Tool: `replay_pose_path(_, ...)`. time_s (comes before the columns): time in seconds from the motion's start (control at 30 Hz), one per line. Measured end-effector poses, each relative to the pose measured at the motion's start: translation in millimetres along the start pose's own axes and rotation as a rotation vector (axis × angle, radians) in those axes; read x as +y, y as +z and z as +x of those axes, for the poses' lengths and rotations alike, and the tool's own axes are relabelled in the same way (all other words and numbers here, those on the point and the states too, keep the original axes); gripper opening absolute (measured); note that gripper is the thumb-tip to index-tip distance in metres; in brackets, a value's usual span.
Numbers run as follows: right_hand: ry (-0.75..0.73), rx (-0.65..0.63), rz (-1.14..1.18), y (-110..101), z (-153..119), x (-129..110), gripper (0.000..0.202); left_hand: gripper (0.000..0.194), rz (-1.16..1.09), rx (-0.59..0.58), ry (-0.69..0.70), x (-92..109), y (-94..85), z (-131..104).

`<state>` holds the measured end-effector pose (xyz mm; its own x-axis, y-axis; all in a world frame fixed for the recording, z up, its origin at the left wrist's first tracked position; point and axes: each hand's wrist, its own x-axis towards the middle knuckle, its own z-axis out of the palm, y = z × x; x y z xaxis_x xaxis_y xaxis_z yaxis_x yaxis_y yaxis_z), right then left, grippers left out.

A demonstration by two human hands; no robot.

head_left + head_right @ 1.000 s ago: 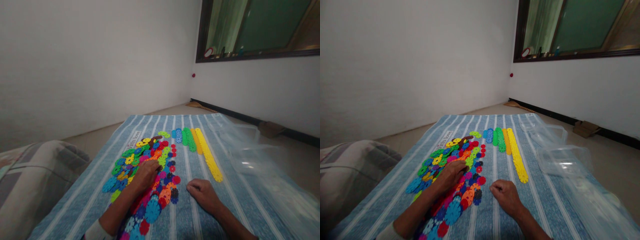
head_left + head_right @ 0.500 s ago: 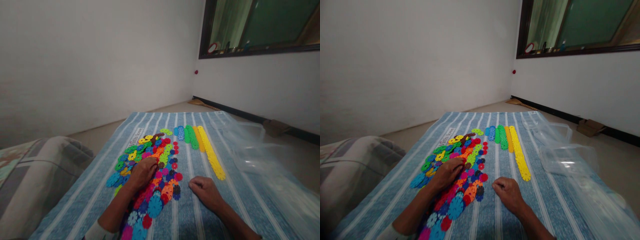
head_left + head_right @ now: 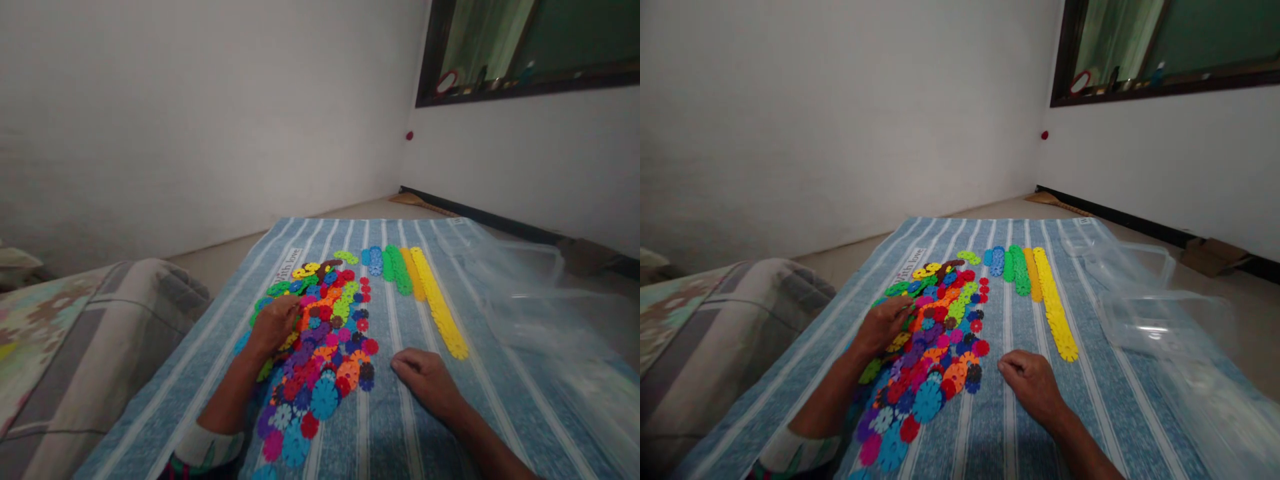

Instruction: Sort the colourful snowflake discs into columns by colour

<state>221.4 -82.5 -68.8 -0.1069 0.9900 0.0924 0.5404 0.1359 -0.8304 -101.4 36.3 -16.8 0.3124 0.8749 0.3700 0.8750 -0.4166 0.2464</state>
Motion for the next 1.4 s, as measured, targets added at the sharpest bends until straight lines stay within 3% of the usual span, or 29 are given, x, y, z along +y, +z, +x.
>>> replay_pose_path(0.17, 0.001, -0.018, 0.0, 0.5, -1.8, 3.8, 0.031, 0.033, 0.17, -0.025, -0.252, -23.2, -26.3, -5.4)
replay_pose_path(0.27, 0.009, -0.026, -0.003, 0.8, -2.4, 4.5, 0.031, 0.031, 0.206, -0.083, -0.306, -24.0, -29.9, -9.0)
replay_pose_path(0.43, 0.015, -0.026, -0.009, 1.9, -2.3, 3.4, 0.033, 0.028, 0.229, -0.193, -0.282, -12.0, -21.1, -1.6)
replay_pose_path(0.73, 0.01, -0.03, -0.022, 4.3, -1.2, 8.9, 0.034, 0.028, 0.468, -0.315, -0.289, 10.4, -3.6, 36.8)
replay_pose_path(1.03, 0.008, -0.016, -0.02, 3.2, -0.1, 3.1, 0.034, 0.035, 0.539, -0.276, -0.282, 9.6, 13.4, 46.5)
replay_pose_path(1.23, 0.0, -0.001, -0.017, 3.6, 3.7, 2.3, 0.031, 0.038, 0.565, -0.209, -0.252, 15.1, -2.1, 50.8)
replay_pose_path(1.33, -0.003, 0.014, -0.019, 4.4, 6.3, 1.0, 0.03, 0.034, 0.41, -0.14, -0.215, 24.1, -10.1, 61.1)
replay_pose_path(1.4, -0.002, 0.027, -0.021, 4.1, 7.0, -1.5, 0.029, 0.028, 0.192, -0.16, -0.105, 37.9, -7.0, 71.3)
